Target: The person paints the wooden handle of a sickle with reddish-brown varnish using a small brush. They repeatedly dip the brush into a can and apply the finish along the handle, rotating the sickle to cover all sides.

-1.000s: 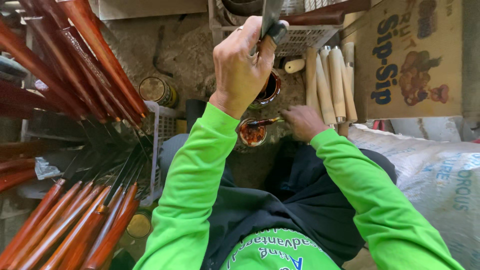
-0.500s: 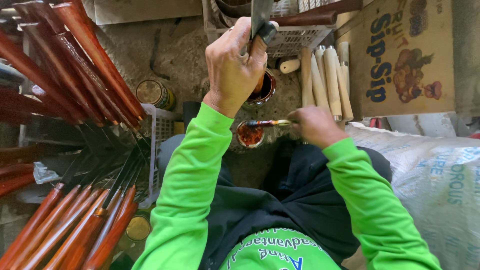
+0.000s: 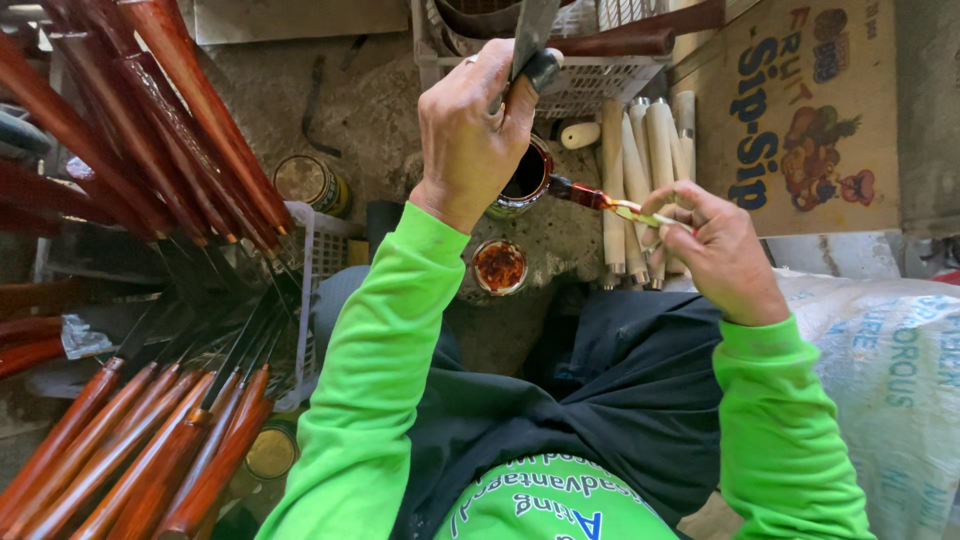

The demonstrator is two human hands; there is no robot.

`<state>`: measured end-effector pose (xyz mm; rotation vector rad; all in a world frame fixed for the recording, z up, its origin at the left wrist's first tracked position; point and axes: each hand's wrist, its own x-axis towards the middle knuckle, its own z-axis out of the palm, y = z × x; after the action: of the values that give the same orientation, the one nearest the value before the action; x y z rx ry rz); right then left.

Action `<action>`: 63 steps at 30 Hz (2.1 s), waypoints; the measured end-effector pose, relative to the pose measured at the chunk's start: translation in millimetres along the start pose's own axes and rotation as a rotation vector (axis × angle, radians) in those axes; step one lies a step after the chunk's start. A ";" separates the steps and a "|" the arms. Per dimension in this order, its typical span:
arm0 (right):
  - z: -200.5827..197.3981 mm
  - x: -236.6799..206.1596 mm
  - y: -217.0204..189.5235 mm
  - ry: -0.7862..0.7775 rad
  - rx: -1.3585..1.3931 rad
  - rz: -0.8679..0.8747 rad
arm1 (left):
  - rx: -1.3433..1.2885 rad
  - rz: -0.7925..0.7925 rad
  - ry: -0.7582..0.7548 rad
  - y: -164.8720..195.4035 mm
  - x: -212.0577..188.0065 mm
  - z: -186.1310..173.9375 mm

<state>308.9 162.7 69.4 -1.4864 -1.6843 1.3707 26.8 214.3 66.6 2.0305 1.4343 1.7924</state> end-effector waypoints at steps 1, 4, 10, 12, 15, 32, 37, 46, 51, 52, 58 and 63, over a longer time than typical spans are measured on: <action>1.9 2.4 1.1 0.035 -0.024 -0.057 | -0.004 0.003 0.002 -0.2 0.3 0.4; 10.2 12.7 1.2 0.093 -0.012 -0.208 | -0.001 -0.006 -0.004 0.4 -0.5 -0.8; 31.6 40.7 -7.1 0.156 -0.191 -0.364 | -0.013 -0.002 -0.047 1.6 -1.8 -4.3; 38.0 51.0 -7.1 0.139 -0.225 -0.337 | -0.029 0.004 -0.050 1.5 -2.0 -4.9; 49.6 67.6 -0.3 0.116 -0.277 -0.347 | -0.017 -0.031 -0.065 1.4 -2.9 -5.7; 108.0 142.1 31.3 0.045 -0.548 -0.414 | -0.006 -0.042 -0.051 4.4 0.7 -7.3; 101.5 140.2 30.0 0.049 -0.592 -0.373 | 0.006 -0.072 -0.050 5.2 3.5 -7.0; 56.3 77.4 -20.4 0.101 -0.373 -0.508 | -0.097 -0.137 -0.087 6.1 2.6 -7.5; 39.8 52.0 -55.5 0.108 -0.273 -0.480 | -0.140 -0.161 -0.108 8.4 2.3 -6.5; 36.6 49.1 -60.4 0.109 -0.263 -0.510 | -0.144 -0.155 -0.111 8.6 2.5 -5.9; 17.1 37.3 -79.8 0.135 -0.265 -0.607 | -0.180 -0.144 -0.124 8.8 2.6 -3.8; 6.4 30.3 -88.1 0.116 -0.126 -0.593 | -0.245 -0.156 -0.147 9.3 2.6 -2.2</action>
<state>257.8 198.1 139.1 -0.9772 -1.9490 0.8566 30.0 209.8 74.8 1.8327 1.2281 1.6286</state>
